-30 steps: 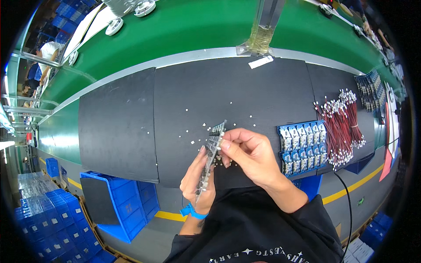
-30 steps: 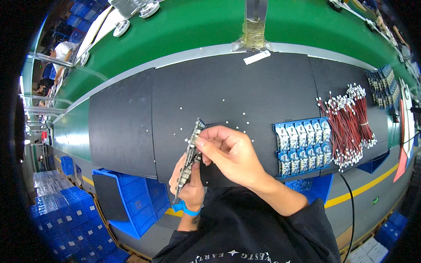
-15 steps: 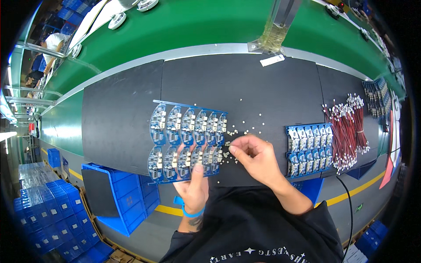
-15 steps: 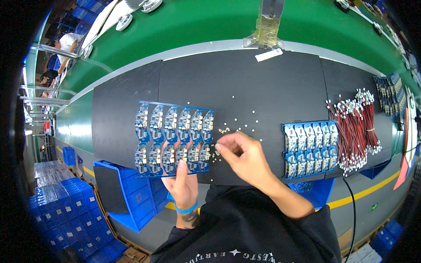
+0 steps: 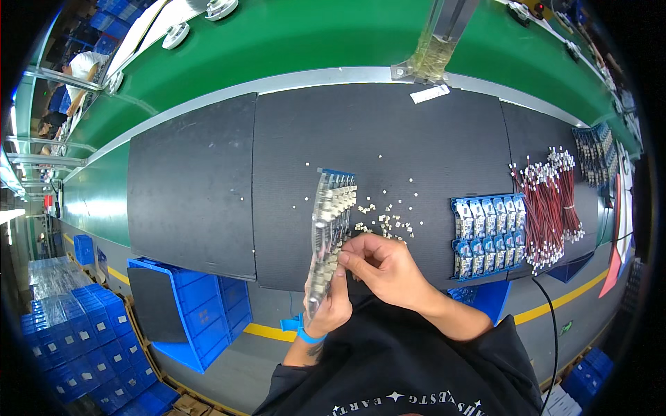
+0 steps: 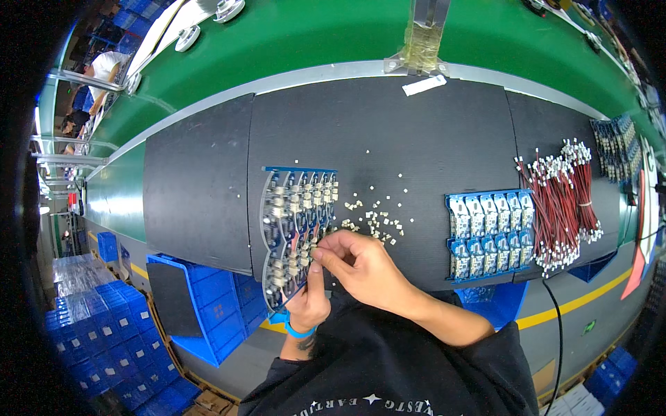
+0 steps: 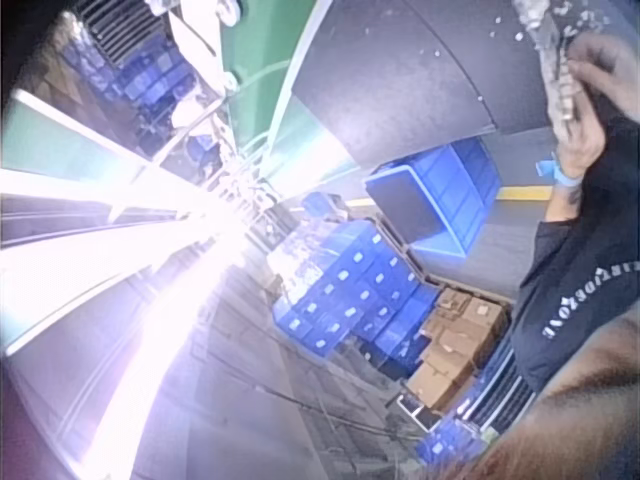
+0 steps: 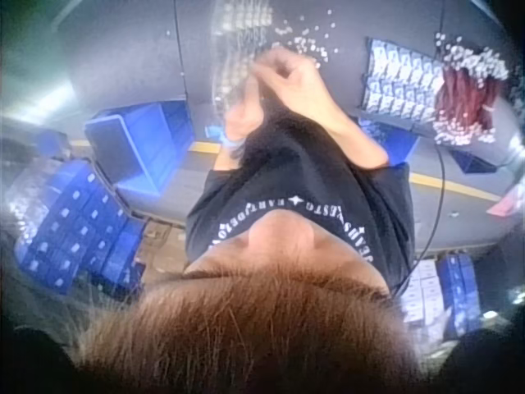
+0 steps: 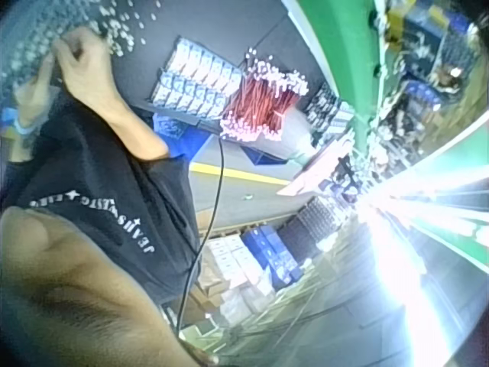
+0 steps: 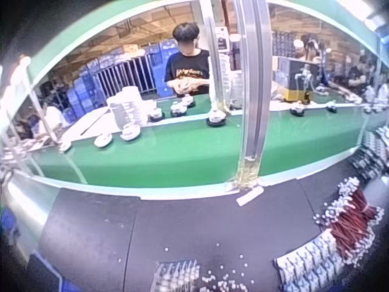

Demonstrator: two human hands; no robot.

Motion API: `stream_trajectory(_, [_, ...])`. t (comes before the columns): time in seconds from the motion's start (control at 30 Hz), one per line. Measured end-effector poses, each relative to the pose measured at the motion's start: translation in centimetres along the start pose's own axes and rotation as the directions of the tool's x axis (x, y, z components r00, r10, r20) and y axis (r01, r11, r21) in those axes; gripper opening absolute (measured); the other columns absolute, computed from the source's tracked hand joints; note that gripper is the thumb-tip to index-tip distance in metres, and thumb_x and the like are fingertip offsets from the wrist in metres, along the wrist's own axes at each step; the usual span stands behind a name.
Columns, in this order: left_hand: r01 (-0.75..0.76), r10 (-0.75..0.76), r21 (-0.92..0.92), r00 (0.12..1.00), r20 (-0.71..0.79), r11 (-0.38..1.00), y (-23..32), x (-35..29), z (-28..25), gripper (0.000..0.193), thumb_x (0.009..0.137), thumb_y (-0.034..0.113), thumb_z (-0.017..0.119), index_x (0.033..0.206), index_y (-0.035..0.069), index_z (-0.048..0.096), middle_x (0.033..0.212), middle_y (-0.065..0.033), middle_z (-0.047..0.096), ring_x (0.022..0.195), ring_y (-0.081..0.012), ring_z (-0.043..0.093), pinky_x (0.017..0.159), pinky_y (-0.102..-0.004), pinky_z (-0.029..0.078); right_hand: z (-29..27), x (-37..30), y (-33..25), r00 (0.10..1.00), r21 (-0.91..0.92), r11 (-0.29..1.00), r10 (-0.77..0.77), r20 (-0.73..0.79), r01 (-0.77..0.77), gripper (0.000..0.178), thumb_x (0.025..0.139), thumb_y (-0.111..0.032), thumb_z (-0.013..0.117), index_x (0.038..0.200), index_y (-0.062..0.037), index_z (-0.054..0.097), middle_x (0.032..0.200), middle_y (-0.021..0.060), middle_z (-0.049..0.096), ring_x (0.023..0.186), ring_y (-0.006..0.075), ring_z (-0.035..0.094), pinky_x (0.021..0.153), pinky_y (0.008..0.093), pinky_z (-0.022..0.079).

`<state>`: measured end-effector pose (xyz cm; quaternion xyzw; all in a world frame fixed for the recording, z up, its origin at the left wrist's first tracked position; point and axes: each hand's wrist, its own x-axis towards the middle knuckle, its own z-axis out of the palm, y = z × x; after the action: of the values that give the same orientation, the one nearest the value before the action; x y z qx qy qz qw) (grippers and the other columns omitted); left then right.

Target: The person assembles electronic components and wiring harnesses onto LED circuit boards by hand.

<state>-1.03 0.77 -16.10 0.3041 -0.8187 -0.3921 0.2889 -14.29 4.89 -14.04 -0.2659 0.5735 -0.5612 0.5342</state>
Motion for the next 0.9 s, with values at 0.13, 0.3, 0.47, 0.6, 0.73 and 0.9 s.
stream_trajectory(0.13, [0.162,-0.169,-0.182,0.985,-0.024,0.970,0.5,0.7,0.4,0.032,0.084,-0.009,0.041,0.116,-0.015,0.042,0.120,-0.0290,0.046,0.111,-0.0400,0.048,0.092,-0.0392,0.040,-0.2,-0.1,-0.3,0.999,0.014,1.000,0.017,-0.027,-0.017,0.015,0.085,-0.010,0.058,0.087,0.0048,0.059,0.071,0.0052,0.061,0.062,0.0055,0.052,0.054,0.0219,0.043])
stream_trajectory(0.3, [0.183,-0.181,-0.204,0.983,0.028,0.962,0.1,0.6,1.0,0.036,0.083,-0.010,0.041,0.118,-0.014,0.039,0.124,-0.0315,0.042,0.117,-0.0422,0.042,0.097,-0.0416,0.035,-1.3,0.0,-0.2,1.000,-0.121,0.993,0.004,-0.026,-0.008,0.015,0.083,-0.009,0.059,0.086,0.0055,0.058,0.070,0.0088,0.061,0.061,0.0056,0.052,0.051,0.0234,0.042])
stream_trajectory(0.47, [0.115,-0.144,-0.213,0.982,-0.124,0.970,-0.8,0.4,0.7,0.034,0.082,-0.009,0.044,0.116,-0.014,0.043,0.114,-0.0288,0.051,0.104,-0.0386,0.053,0.089,-0.0379,0.041,-2.0,0.1,-0.4,0.999,-0.220,0.975,0.010,-0.031,-0.017,0.013,0.081,-0.008,0.061,0.085,0.0046,0.059,0.069,0.0092,0.061,0.057,0.0058,0.050,0.051,0.0236,0.042])
stream_trajectory(0.6, [0.020,-0.044,-0.153,0.987,-0.154,0.988,0.1,1.8,0.7,0.032,0.081,-0.011,0.043,0.113,-0.015,0.045,0.111,-0.0279,0.052,0.101,-0.0375,0.055,0.087,-0.0369,0.043,-1.2,0.3,0.3,0.979,-0.150,0.974,-0.183,-0.086,0.169,0.013,0.080,-0.008,0.063,0.085,0.0026,0.060,0.066,0.0037,0.058,0.057,0.0037,0.050,0.051,0.0206,0.041])
stream_trajectory(0.73, [0.131,-0.156,-0.221,0.983,-0.101,0.966,-1.1,-0.1,1.2,0.037,0.079,-0.013,0.042,0.116,-0.016,0.042,0.117,-0.0295,0.048,0.108,-0.0377,0.051,0.091,-0.0380,0.041,-0.3,0.3,-0.7,0.995,0.117,0.990,-0.086,0.045,0.080,0.014,0.084,-0.010,0.060,0.087,0.0026,0.059,0.067,0.0005,0.058,0.059,0.0032,0.050,0.052,0.0192,0.041])
stream_trajectory(0.9, [0.138,-0.149,-0.104,0.983,-0.110,0.985,0.4,1.3,1.1,0.036,0.080,-0.012,0.042,0.116,-0.014,0.043,0.118,-0.0275,0.049,0.108,-0.0354,0.052,0.091,-0.0370,0.041,-0.7,0.0,-1.1,0.999,0.066,0.997,0.043,0.026,-0.044,0.011,0.086,-0.008,0.057,0.086,0.0028,0.057,0.068,0.0006,0.054,0.058,0.0053,0.050,0.052,0.0195,0.042])
